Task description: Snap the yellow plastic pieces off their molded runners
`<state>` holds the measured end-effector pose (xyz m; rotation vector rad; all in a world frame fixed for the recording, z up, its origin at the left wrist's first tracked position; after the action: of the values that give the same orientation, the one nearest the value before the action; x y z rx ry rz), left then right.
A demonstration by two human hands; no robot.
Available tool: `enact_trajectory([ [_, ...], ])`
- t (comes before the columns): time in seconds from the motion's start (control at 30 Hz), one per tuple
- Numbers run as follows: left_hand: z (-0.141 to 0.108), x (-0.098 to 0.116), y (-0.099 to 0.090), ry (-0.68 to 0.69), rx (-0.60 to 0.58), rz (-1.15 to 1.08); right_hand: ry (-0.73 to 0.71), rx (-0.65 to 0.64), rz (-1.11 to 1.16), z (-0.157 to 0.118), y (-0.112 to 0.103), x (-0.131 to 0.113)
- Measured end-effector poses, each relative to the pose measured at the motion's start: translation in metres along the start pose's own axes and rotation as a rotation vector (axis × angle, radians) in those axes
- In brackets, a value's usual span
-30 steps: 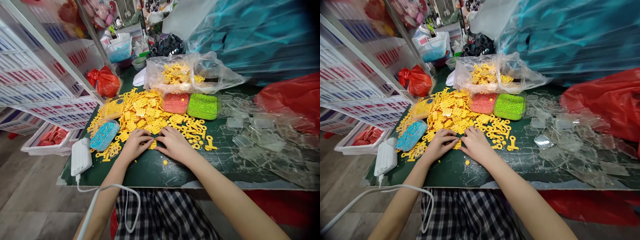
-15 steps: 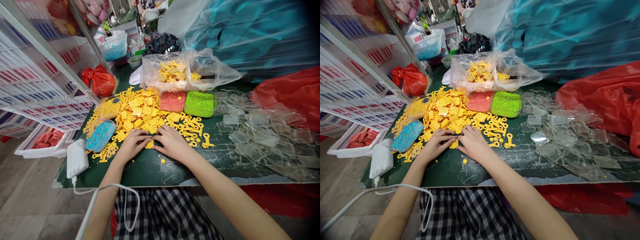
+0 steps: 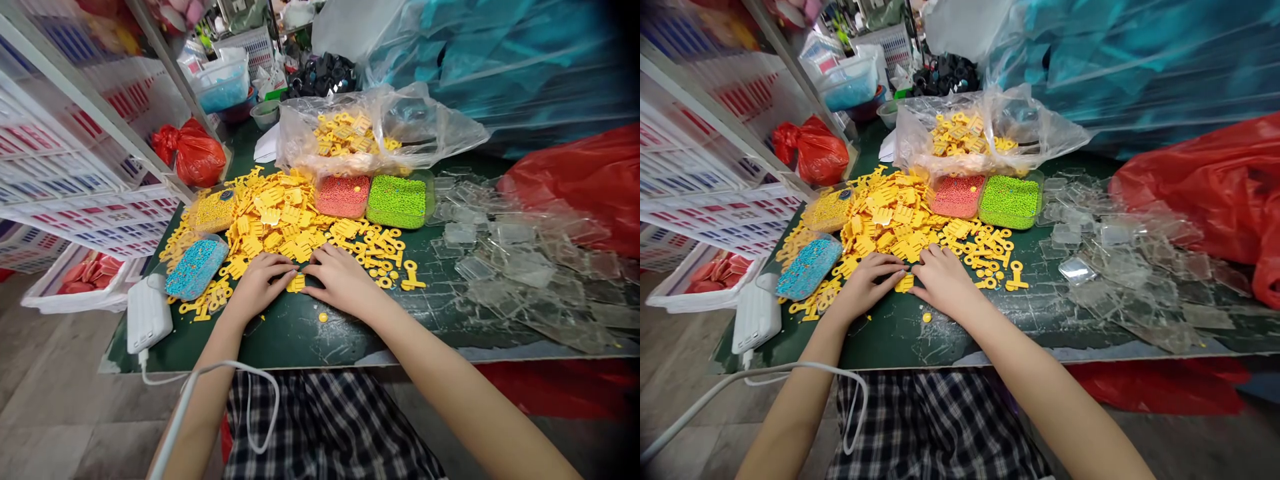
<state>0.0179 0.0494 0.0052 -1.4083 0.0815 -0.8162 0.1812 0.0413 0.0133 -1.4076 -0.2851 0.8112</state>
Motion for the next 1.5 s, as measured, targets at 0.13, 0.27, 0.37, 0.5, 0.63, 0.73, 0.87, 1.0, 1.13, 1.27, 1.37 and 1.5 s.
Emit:
enact_trajectory([
  [0.13, 0.000, -0.001, 0.000, -0.005, 0.024, 0.012, 0.006, -0.007, 0.000, 0.000, 0.000, 0.000],
  [0.27, 0.001, -0.001, 0.001, 0.005, 0.019, 0.020, 0.006, 0.005, 0.004, 0.000, 0.002, 0.001],
  [0.37, 0.000, -0.002, 0.002, 0.022, 0.014, 0.017, -0.006, 0.030, 0.002, -0.001, 0.003, 0.001],
  [0.5, -0.002, -0.003, 0.001, 0.031, -0.001, -0.030, -0.006, 0.044, 0.004, -0.001, 0.003, 0.001],
  [0.63, -0.003, -0.002, 0.000, 0.034, -0.058, -0.039, -0.005, 0.029, 0.003, 0.000, 0.002, -0.001],
  [0.73, -0.003, -0.001, -0.001, 0.028, -0.085, -0.032, -0.018, 0.041, 0.010, 0.001, 0.003, -0.001],
  [0.87, -0.003, -0.001, -0.003, 0.026, -0.054, -0.036, -0.031, 0.065, 0.029, 0.000, 0.005, 0.000],
  [1.0, -0.004, -0.001, -0.008, 0.025, 0.068, -0.052, -0.046, 0.085, 0.021, 0.000, 0.006, -0.001],
  [1.13, -0.003, 0.003, -0.007, 0.071, 0.074, -0.088, -0.065, 0.103, 0.029, 0.000, 0.004, -0.002],
  [1.27, -0.004, 0.005, -0.007, 0.068, 0.083, -0.102, -0.106, 0.165, 0.071, 0.000, -0.008, -0.002],
  [1.37, -0.007, 0.003, -0.010, 0.071, 0.143, -0.102, -0.130, 0.209, 0.130, -0.008, -0.018, -0.006],
  [1.5, -0.012, -0.004, -0.019, 0.057, 0.313, -0.124, -0.042, 0.339, 0.237, -0.041, -0.018, -0.009],
])
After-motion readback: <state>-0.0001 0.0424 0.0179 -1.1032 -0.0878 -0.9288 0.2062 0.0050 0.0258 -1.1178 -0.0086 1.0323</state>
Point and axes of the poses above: each hand's wrist, its own z-axis towards the middle knuckle, its own y-axis out of the palm, x = y × z, the point moved 4 cm from there along z, towards the middle knuckle
